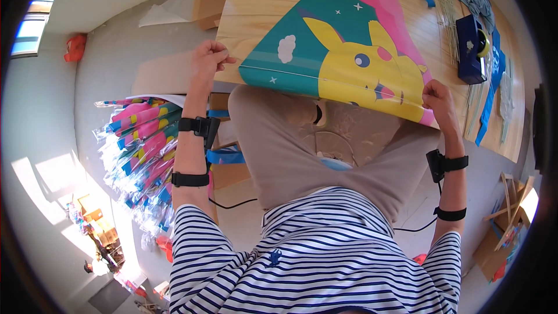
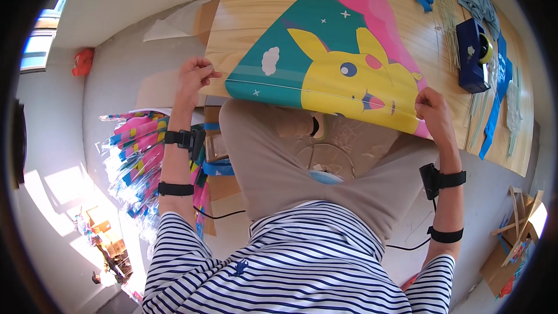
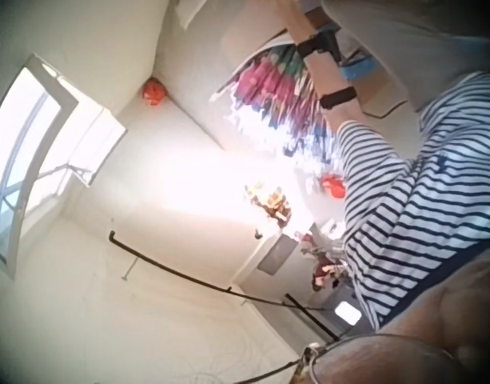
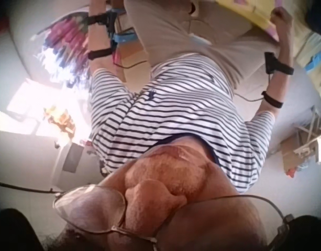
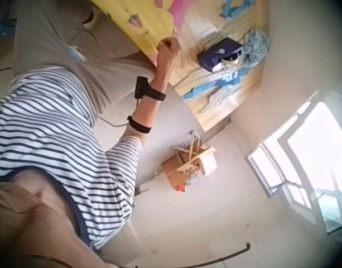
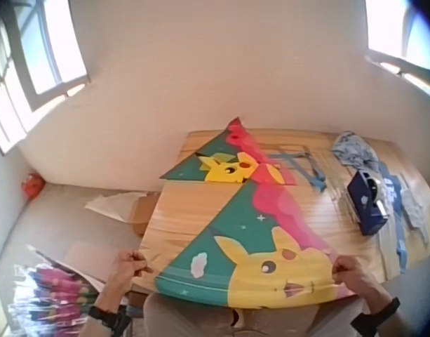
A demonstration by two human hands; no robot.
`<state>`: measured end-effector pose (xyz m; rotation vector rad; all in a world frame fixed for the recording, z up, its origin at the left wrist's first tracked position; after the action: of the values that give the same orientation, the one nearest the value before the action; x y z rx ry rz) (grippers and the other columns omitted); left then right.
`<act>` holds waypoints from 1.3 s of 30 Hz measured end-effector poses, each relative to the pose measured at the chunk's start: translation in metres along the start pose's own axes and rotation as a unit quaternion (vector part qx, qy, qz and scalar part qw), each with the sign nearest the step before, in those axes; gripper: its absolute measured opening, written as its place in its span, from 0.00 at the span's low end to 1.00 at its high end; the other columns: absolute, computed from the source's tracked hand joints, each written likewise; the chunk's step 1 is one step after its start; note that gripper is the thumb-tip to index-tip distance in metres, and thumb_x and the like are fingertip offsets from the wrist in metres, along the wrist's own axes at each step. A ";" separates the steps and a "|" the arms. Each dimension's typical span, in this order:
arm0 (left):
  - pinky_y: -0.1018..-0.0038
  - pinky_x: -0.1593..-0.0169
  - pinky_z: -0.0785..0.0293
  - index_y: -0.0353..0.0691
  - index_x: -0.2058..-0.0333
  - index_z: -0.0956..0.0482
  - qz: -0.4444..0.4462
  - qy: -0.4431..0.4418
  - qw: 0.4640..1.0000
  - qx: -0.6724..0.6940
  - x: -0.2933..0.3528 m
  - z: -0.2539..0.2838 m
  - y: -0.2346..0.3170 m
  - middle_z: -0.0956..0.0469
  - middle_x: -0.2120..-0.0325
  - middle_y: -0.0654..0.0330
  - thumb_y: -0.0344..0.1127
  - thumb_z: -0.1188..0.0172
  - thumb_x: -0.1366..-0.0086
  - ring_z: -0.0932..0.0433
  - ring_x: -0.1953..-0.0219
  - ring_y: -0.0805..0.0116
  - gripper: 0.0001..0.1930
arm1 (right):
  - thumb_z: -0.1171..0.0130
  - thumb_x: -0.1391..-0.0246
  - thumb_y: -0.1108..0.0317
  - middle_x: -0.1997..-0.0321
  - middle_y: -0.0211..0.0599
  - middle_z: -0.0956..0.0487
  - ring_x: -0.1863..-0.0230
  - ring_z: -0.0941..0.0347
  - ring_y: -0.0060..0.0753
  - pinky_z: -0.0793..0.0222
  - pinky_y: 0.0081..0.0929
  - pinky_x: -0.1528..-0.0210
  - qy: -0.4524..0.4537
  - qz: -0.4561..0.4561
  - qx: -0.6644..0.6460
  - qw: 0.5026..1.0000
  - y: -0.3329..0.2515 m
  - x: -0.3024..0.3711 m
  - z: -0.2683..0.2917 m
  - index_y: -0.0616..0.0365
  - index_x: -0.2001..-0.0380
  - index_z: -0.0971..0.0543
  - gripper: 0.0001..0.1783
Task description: Assemble a kite by inserting supports and securing them with tape.
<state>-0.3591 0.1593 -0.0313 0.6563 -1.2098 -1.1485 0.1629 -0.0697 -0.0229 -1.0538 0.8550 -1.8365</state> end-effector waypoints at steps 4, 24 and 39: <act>0.81 0.73 0.33 0.38 0.64 0.27 -0.006 -0.014 1.000 0.015 -0.002 -0.005 -0.001 0.22 0.71 0.61 0.23 0.43 0.35 0.15 0.66 0.68 0.03 | 0.48 0.49 0.81 0.79 0.25 0.33 0.77 0.38 0.17 0.43 0.20 0.74 0.005 -0.004 -0.001 1.000 -0.003 0.002 0.002 0.61 0.74 0.30 0.05; 0.79 0.75 0.33 0.36 0.67 0.28 -0.019 -0.018 1.000 -0.002 0.001 -0.019 0.004 0.26 0.74 0.61 0.21 0.45 0.37 0.16 0.70 0.67 0.03 | 0.49 0.47 0.82 0.79 0.25 0.33 0.76 0.38 0.16 0.44 0.18 0.73 -0.003 -0.010 -0.019 1.000 -0.001 0.007 0.010 0.60 0.75 0.31 0.06; 0.82 0.75 0.36 0.38 0.65 0.28 -0.019 -0.036 0.998 -0.041 -0.001 -0.016 -0.002 0.24 0.73 0.63 0.22 0.45 0.35 0.15 0.68 0.68 0.04 | 0.50 0.47 0.82 0.79 0.25 0.33 0.76 0.38 0.17 0.44 0.19 0.73 -0.004 -0.016 -0.016 1.000 0.001 0.007 0.009 0.60 0.75 0.31 0.06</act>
<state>-0.3448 0.1573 -0.0378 0.5816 -1.2085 -1.2553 0.1691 -0.0779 -0.0171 -1.1001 0.8714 -1.8504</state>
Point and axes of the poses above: each hand's wrist, its own x-axis away from the middle knuckle, its own z-axis out of the back of the hand, y = z × x, the point moved 2 cm from there along -x, towards the middle knuckle
